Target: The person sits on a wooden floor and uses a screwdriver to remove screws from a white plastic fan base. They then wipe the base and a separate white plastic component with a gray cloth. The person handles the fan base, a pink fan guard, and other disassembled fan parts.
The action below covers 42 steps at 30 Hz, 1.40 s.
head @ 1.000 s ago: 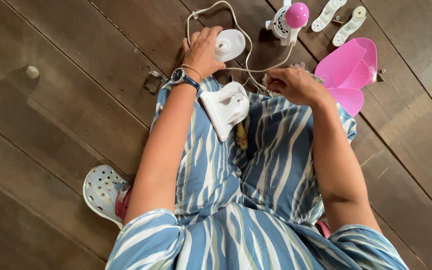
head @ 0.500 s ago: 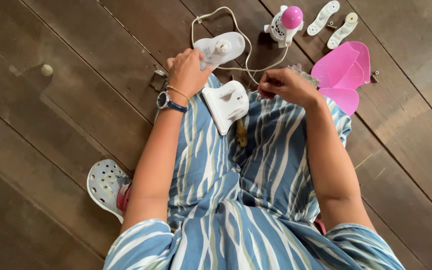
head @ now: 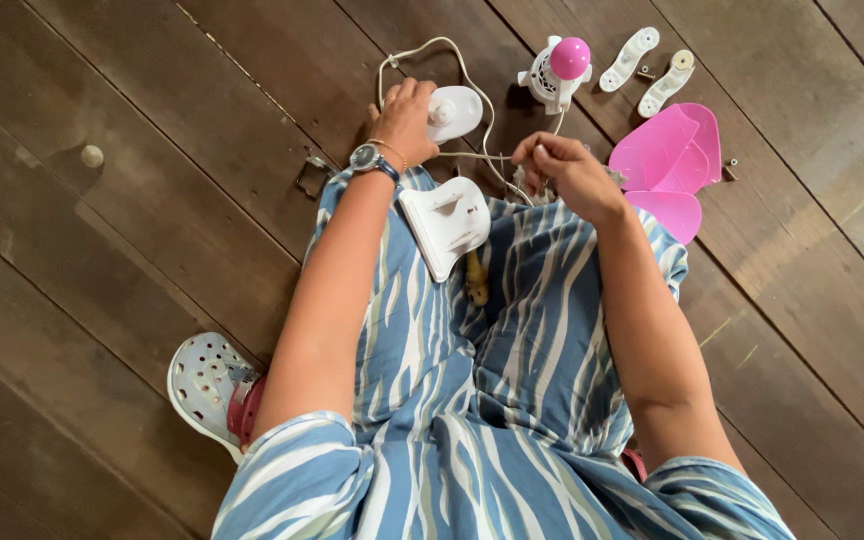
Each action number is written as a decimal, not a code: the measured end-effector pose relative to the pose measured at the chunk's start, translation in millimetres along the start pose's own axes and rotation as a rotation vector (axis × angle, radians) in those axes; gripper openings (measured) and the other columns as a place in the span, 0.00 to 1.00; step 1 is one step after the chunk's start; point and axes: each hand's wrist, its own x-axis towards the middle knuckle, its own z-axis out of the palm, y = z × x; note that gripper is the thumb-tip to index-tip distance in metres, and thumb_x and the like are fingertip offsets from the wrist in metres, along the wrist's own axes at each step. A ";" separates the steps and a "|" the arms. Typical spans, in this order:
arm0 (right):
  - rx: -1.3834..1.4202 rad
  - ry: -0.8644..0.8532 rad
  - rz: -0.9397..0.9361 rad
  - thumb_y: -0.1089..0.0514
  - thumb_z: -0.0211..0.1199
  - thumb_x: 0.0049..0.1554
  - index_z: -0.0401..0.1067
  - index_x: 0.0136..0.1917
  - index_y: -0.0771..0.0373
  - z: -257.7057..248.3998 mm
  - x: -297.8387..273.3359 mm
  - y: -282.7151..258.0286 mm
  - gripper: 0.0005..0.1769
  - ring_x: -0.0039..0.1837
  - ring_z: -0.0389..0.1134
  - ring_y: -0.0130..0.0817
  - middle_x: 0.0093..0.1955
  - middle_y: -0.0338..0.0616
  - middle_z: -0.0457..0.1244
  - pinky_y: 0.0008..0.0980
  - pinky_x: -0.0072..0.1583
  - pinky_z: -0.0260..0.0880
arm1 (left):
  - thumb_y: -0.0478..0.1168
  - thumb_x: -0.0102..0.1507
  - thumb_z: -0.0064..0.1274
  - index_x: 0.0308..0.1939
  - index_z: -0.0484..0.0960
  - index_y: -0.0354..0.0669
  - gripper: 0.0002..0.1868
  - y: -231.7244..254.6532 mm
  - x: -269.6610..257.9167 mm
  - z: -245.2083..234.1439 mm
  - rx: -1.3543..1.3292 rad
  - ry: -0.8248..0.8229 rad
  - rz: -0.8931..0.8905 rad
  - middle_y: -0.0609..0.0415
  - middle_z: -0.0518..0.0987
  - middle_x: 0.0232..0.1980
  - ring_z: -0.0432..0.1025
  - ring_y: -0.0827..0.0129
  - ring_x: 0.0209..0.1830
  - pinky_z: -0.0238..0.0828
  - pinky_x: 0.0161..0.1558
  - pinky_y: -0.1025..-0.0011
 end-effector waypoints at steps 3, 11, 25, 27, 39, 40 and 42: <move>0.236 0.045 -0.038 0.58 0.44 0.71 0.72 0.62 0.65 -4.0 0.8 2.8 0.17 0.36 0.50 0.21 0.33 0.29 0.50 0.22 0.41 0.54 | 0.42 0.48 0.68 0.62 0.72 0.46 0.38 -9.0 -4.1 -9.4 -0.164 0.072 0.087 0.45 0.73 0.58 0.68 0.47 0.61 0.65 0.60 0.48; 0.480 0.047 -0.113 0.57 0.52 0.72 0.69 0.52 0.64 -10.5 14.1 19.8 0.10 0.36 0.50 0.21 0.36 0.32 0.53 0.25 0.44 0.58 | 0.50 0.54 0.62 0.56 0.79 0.34 0.31 -0.4 -37.0 -43.1 -0.425 0.065 0.201 0.43 0.76 0.53 0.73 0.50 0.54 0.71 0.57 0.61; 0.398 -0.104 -0.073 0.54 0.54 0.71 0.69 0.48 0.59 27.6 33.0 56.1 0.11 0.45 0.60 0.22 0.43 0.33 0.62 0.26 0.49 0.63 | 0.51 0.56 0.61 0.64 0.75 0.32 0.37 27.8 -100.9 -54.4 -0.357 0.082 0.201 0.41 0.76 0.57 0.70 0.45 0.59 0.66 0.62 0.59; 0.385 -0.091 -0.069 0.53 0.53 0.72 0.68 0.48 0.58 29.9 34.5 59.9 0.11 0.46 0.61 0.22 0.44 0.33 0.62 0.26 0.50 0.64 | 0.51 0.57 0.61 0.64 0.75 0.32 0.36 30.2 -104.2 -54.5 -0.351 0.105 0.209 0.41 0.76 0.57 0.70 0.45 0.59 0.66 0.62 0.59; 0.477 -0.071 -0.060 0.54 0.45 0.73 0.65 0.58 0.59 32.8 38.8 91.0 0.10 0.61 0.66 0.26 0.57 0.39 0.63 0.27 0.66 0.68 | 0.50 0.57 0.61 0.65 0.74 0.33 0.36 29.0 -117.5 -52.2 -0.317 0.156 0.199 0.41 0.75 0.58 0.69 0.45 0.59 0.66 0.62 0.57; 0.381 -0.031 -0.027 0.53 0.45 0.73 0.66 0.59 0.60 31.8 38.8 91.8 0.12 0.59 0.64 0.26 0.56 0.39 0.62 0.27 0.63 0.66 | 0.50 0.57 0.62 0.65 0.74 0.34 0.36 28.3 -118.3 -52.2 -0.311 0.159 0.195 0.42 0.75 0.58 0.69 0.45 0.59 0.66 0.62 0.57; 0.190 0.048 0.040 0.49 0.44 0.74 0.67 0.62 0.60 31.3 36.9 90.6 0.16 0.54 0.62 0.27 0.54 0.41 0.61 0.29 0.56 0.63 | 0.50 0.57 0.62 0.65 0.74 0.33 0.37 28.0 -119.4 -51.1 -0.310 0.170 0.195 0.42 0.75 0.58 0.69 0.45 0.59 0.67 0.62 0.57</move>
